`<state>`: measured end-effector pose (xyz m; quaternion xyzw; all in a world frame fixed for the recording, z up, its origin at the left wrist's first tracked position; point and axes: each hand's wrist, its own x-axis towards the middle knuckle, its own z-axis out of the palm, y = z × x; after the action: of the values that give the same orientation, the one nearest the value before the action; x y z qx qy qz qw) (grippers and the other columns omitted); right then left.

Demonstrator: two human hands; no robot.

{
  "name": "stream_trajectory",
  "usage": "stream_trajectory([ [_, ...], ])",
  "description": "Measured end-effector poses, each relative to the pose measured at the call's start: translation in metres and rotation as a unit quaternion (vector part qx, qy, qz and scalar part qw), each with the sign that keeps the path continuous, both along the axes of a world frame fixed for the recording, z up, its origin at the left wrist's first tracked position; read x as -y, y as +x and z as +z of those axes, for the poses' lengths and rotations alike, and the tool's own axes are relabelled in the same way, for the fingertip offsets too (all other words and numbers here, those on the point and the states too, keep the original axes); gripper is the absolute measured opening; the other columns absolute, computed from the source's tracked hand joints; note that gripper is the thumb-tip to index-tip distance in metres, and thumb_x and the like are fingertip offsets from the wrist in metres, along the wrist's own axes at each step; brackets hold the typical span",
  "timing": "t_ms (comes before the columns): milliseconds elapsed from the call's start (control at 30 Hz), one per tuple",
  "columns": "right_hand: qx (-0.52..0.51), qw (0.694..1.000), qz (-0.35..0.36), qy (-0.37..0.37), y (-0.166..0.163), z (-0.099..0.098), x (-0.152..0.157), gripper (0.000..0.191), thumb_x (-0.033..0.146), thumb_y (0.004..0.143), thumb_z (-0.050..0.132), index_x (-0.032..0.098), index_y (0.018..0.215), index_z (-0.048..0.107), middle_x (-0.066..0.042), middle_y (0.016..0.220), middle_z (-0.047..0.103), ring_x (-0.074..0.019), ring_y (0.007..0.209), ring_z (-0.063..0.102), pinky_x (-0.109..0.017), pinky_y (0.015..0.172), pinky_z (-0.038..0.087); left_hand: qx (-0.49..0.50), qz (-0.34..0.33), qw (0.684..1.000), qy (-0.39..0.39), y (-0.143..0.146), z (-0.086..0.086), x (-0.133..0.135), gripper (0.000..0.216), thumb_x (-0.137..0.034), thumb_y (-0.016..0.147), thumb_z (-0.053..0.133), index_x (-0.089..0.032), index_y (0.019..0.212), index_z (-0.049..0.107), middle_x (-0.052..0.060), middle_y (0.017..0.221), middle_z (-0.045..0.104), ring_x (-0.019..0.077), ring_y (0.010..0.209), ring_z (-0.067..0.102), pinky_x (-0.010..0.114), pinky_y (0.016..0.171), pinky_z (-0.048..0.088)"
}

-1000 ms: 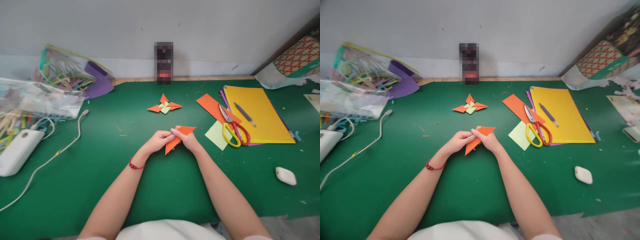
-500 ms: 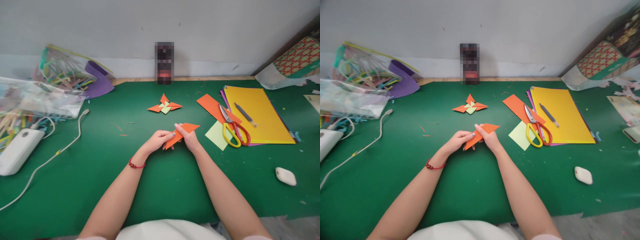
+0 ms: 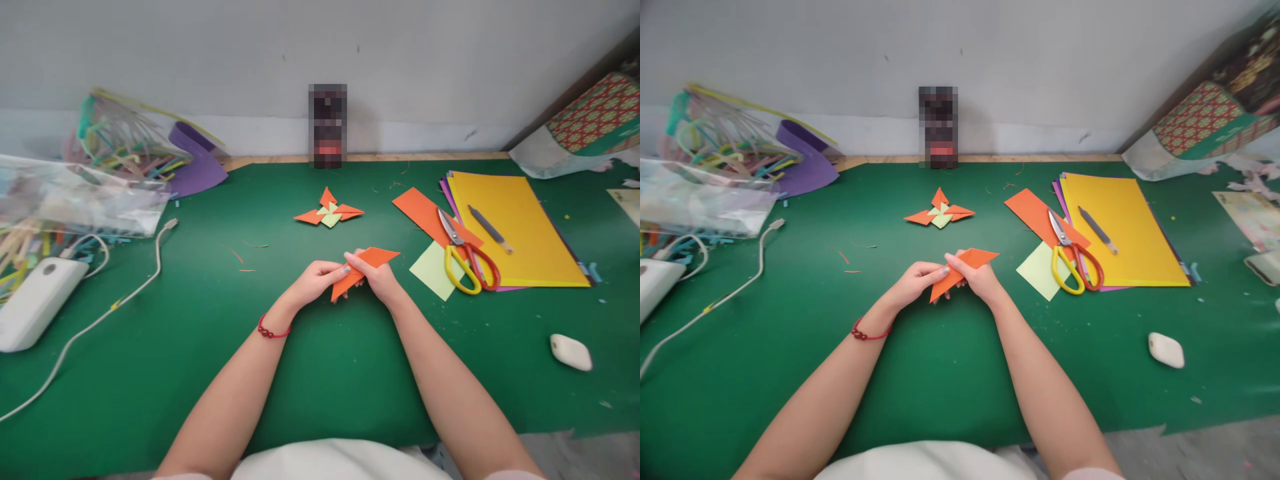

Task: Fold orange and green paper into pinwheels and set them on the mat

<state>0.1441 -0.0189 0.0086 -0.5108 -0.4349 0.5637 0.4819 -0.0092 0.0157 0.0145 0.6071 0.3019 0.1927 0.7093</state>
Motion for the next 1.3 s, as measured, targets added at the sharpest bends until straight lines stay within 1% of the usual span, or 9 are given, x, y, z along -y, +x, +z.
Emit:
stream_trajectory([
  [133, -0.009, 1.000, 0.005, -0.006, -0.0005, -0.0017, -0.0002, 0.043, 0.053, 0.070, 0.065, 0.020, 0.051, 0.045, 0.005, 0.041, 0.047, -0.0088, 0.038, 0.044, -0.023, 0.040, 0.034, -0.009, 0.001, 1.000, 0.024, 0.0018, 0.0012, 0.0011, 0.045, -0.053, 0.081, 0.054, -0.011, 0.071, 0.067, 0.004, 0.059, 0.066, 0.0126, 0.058, 0.061, 0.022, 0.061, 0.048],
  [233, -0.004, 1.000, 0.005, -0.009, -0.0013, -0.0016, 0.0001, 0.045, 0.056, 0.070, 0.064, 0.021, 0.051, 0.046, 0.005, 0.040, 0.047, -0.0091, 0.037, 0.044, -0.023, 0.039, 0.034, -0.003, -0.006, 1.000, 0.000, 0.0020, 0.0001, -0.0003, 0.046, -0.055, 0.078, 0.055, -0.012, 0.071, 0.066, 0.004, 0.060, 0.066, 0.0120, 0.052, 0.060, 0.022, 0.056, 0.047],
  [333, -0.011, 1.000, -0.026, -0.001, -0.0018, -0.0024, -0.0001, 0.046, 0.061, 0.070, 0.061, 0.021, 0.052, 0.048, 0.004, 0.041, 0.046, -0.0090, 0.037, 0.042, -0.024, 0.040, 0.036, 0.005, -0.010, 1.000, -0.029, 0.0013, -0.0004, -0.0013, 0.044, -0.055, 0.076, 0.057, -0.012, 0.074, 0.066, 0.003, 0.061, 0.065, 0.0109, 0.047, 0.057, 0.022, 0.050, 0.046],
  [467, -0.013, 0.998, -0.057, -0.012, -0.0021, -0.0027, -0.0001, 0.047, 0.062, 0.068, 0.062, 0.021, 0.052, 0.046, 0.005, 0.043, 0.043, -0.0087, 0.038, 0.040, -0.024, 0.040, 0.035, -0.013, -0.006, 1.000, -0.019, 0.0019, -0.0015, 0.0001, 0.041, -0.052, 0.078, 0.055, -0.012, 0.073, 0.065, 0.004, 0.060, 0.065, 0.0128, 0.053, 0.059, 0.024, 0.055, 0.047],
  [600, 0.012, 1.000, -0.016, -0.005, -0.0031, 0.0013, 0.0010, 0.049, 0.061, 0.067, 0.063, 0.021, 0.048, 0.040, 0.005, 0.043, 0.038, -0.0083, 0.039, 0.037, -0.024, 0.039, 0.033, -0.070, 0.028, 0.996, 0.057, 0.0036, -0.0044, 0.0018, 0.038, -0.049, 0.078, 0.055, -0.013, 0.070, 0.065, 0.002, 0.068, 0.067, 0.0147, 0.063, 0.058, 0.026, 0.062, 0.046],
  [667, 0.017, 1.000, 0.010, 0.004, -0.0037, 0.0031, 0.0015, 0.050, 0.060, 0.067, 0.062, 0.022, 0.047, 0.038, 0.006, 0.043, 0.035, -0.0082, 0.039, 0.035, -0.024, 0.038, 0.032, -0.088, 0.027, 0.992, 0.081, 0.0034, -0.0048, 0.0016, 0.037, -0.047, 0.079, 0.054, -0.013, 0.072, 0.067, 0.002, 0.072, 0.067, 0.0149, 0.066, 0.058, 0.026, 0.064, 0.045],
  [900, 0.020, 0.999, 0.036, 0.007, -0.0047, 0.0025, 0.0021, 0.050, 0.064, 0.070, 0.058, 0.021, 0.050, 0.042, 0.005, 0.043, 0.038, -0.0083, 0.038, 0.037, -0.024, 0.038, 0.033, -0.054, -0.011, 0.997, 0.060, -0.0001, -0.0022, -0.0011, 0.039, -0.048, 0.080, 0.053, -0.013, 0.076, 0.070, 0.004, 0.079, 0.070, 0.0176, 0.076, 0.061, 0.027, 0.072, 0.047],
  [1167, -0.012, 0.999, -0.012, -0.049, -0.0076, 0.0041, 0.0021, 0.053, 0.070, 0.058, 0.063, 0.020, 0.049, 0.046, 0.006, 0.040, 0.041, -0.0075, 0.033, 0.037, -0.023, 0.032, 0.032, -0.033, -0.033, 0.997, 0.057, 0.0006, -0.0034, -0.0023, 0.041, -0.050, 0.082, 0.052, -0.014, 0.080, 0.072, 0.006, 0.085, 0.071, 0.0182, 0.080, 0.062, 0.028, 0.077, 0.047],
  [1300, -0.001, 0.998, -0.039, -0.049, -0.0091, 0.0019, 0.0022, 0.055, 0.073, 0.059, 0.060, 0.020, 0.048, 0.047, 0.005, 0.039, 0.042, -0.0080, 0.033, 0.038, -0.024, 0.033, 0.033, -0.046, -0.021, 0.997, 0.051, 0.0017, -0.0032, -0.0011, 0.044, -0.053, 0.080, 0.052, -0.014, 0.079, 0.071, 0.005, 0.081, 0.071, 0.0173, 0.075, 0.061, 0.028, 0.072, 0.047],
])
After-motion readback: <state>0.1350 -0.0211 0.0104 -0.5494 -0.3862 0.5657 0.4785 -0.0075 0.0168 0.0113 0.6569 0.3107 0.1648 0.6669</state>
